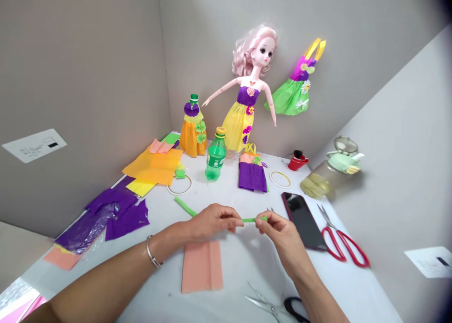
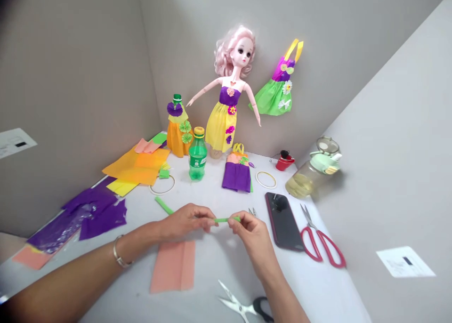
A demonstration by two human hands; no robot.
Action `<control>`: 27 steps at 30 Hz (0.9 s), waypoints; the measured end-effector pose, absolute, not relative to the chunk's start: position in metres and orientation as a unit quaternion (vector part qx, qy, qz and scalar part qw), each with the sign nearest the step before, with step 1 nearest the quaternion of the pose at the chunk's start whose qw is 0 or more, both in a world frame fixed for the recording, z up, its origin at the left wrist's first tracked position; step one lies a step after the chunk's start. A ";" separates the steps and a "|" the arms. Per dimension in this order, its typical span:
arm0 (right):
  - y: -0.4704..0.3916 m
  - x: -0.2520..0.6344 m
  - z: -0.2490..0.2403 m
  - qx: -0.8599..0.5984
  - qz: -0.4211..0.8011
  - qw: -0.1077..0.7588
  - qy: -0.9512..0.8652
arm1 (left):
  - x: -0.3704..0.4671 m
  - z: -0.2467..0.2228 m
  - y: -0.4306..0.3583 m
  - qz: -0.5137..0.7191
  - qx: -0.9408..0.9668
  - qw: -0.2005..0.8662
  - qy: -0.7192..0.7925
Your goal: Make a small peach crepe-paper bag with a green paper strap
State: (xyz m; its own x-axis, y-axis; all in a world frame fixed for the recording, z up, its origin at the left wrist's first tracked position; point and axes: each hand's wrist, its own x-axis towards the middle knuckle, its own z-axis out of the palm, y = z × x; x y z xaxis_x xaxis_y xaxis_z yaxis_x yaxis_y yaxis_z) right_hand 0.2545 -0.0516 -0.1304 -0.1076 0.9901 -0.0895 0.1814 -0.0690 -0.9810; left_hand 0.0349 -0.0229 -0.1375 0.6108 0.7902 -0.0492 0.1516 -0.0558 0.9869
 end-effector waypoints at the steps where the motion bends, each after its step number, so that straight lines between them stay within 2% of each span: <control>1: -0.051 0.257 -0.130 -0.529 0.502 0.418 -0.542 | 0.030 -0.135 -0.020 0.261 0.683 0.588 0.345; 9: -0.047 0.264 -0.129 -0.507 0.543 0.458 -0.488 | 0.009 -0.130 -0.009 0.213 0.702 0.585 0.346; 15: -0.046 0.267 -0.131 -0.498 0.557 0.468 -0.472 | 0.014 -0.142 -0.009 0.232 0.667 0.596 0.382; 19: -0.047 0.267 -0.133 -0.469 0.607 0.480 -0.427 | 0.020 -0.141 -0.012 0.257 0.655 0.592 0.393; 23: -0.051 0.260 -0.132 -0.450 0.661 0.415 -0.433 | 0.025 -0.142 -0.017 0.285 0.648 0.586 0.393; 27: -0.054 0.250 -0.131 -0.470 0.650 0.374 -0.466 | 0.030 -0.142 -0.022 0.306 0.646 0.581 0.388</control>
